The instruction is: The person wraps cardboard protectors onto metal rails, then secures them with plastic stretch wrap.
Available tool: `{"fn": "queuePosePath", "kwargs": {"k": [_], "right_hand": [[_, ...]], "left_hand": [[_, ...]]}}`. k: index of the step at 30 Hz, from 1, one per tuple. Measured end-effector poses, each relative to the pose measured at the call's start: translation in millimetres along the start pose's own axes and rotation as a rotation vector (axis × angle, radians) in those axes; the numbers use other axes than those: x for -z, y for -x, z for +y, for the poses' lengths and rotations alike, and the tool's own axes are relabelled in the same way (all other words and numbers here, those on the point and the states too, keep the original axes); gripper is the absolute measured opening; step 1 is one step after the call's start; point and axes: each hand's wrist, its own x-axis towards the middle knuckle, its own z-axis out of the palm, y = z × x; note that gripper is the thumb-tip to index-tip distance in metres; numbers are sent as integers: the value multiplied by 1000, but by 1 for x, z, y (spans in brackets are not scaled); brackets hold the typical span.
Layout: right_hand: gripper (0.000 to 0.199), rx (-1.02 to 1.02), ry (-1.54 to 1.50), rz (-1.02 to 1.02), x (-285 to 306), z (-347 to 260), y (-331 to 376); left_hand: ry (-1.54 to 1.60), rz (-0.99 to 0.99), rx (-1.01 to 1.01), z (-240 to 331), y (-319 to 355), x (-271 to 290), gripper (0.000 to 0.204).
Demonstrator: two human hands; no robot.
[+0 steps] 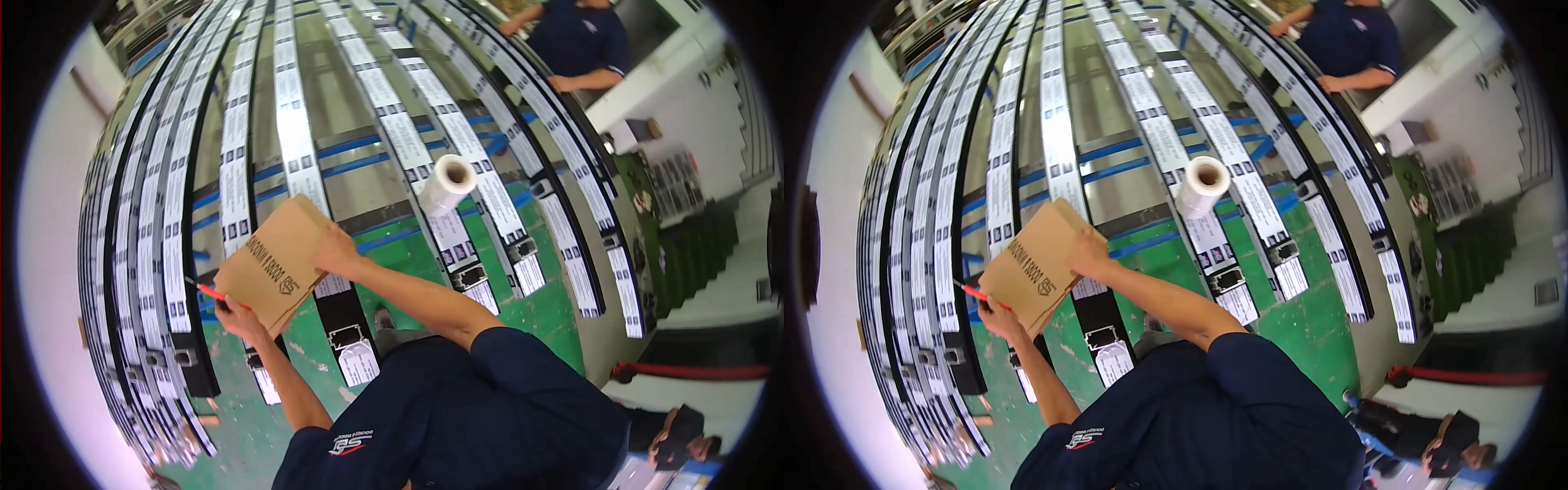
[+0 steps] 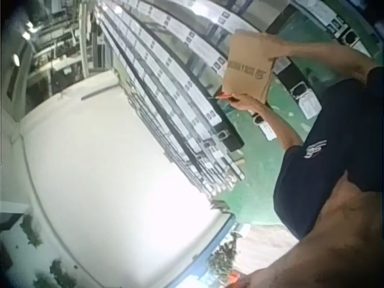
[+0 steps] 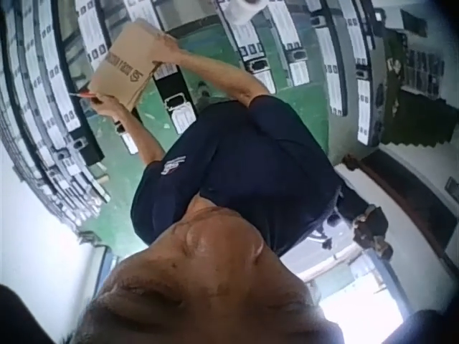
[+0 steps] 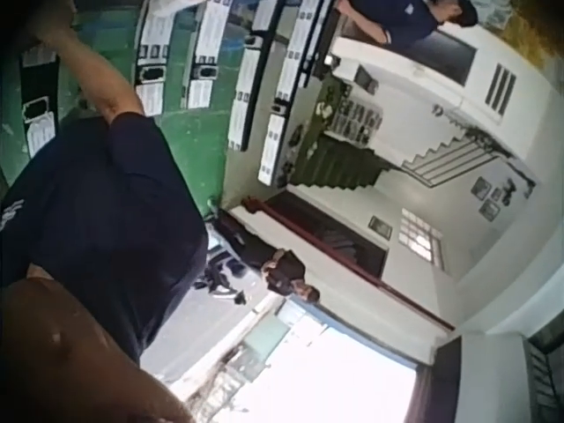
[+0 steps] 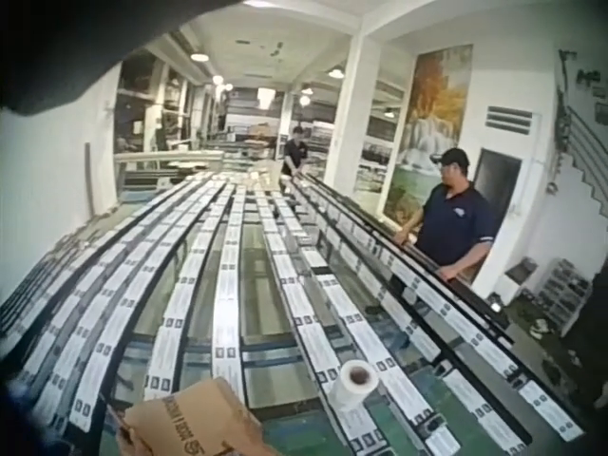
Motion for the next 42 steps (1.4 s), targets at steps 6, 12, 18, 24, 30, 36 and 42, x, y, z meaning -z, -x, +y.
{"fn": "queuePosePath", "kwargs": {"k": [6,12,18,24,30,36,42], "right_hand": [[42,-10,-211,-65,29,-14,0],[24,155,-583,46,50,-7,16],[17,20,-650,309,77,56,25],[19,55,-870,483,155,50,75],[34,-2,-1010,455,221,54,124],[55,8,-1155,118,274,67,176],[63,121,-968,369,357,149,233]], "left_hand": [[-100,22,21,7,7,13,38],[-157,52,-120,36,2,5,33],[-48,74,-247,95,18,-5,30],[-727,-380,-461,55,38,1,52],[-562,-402,-738,194,63,-2,81],[-379,-956,-1162,319,143,-20,53],[305,-945,-313,347,195,-45,25]]}}
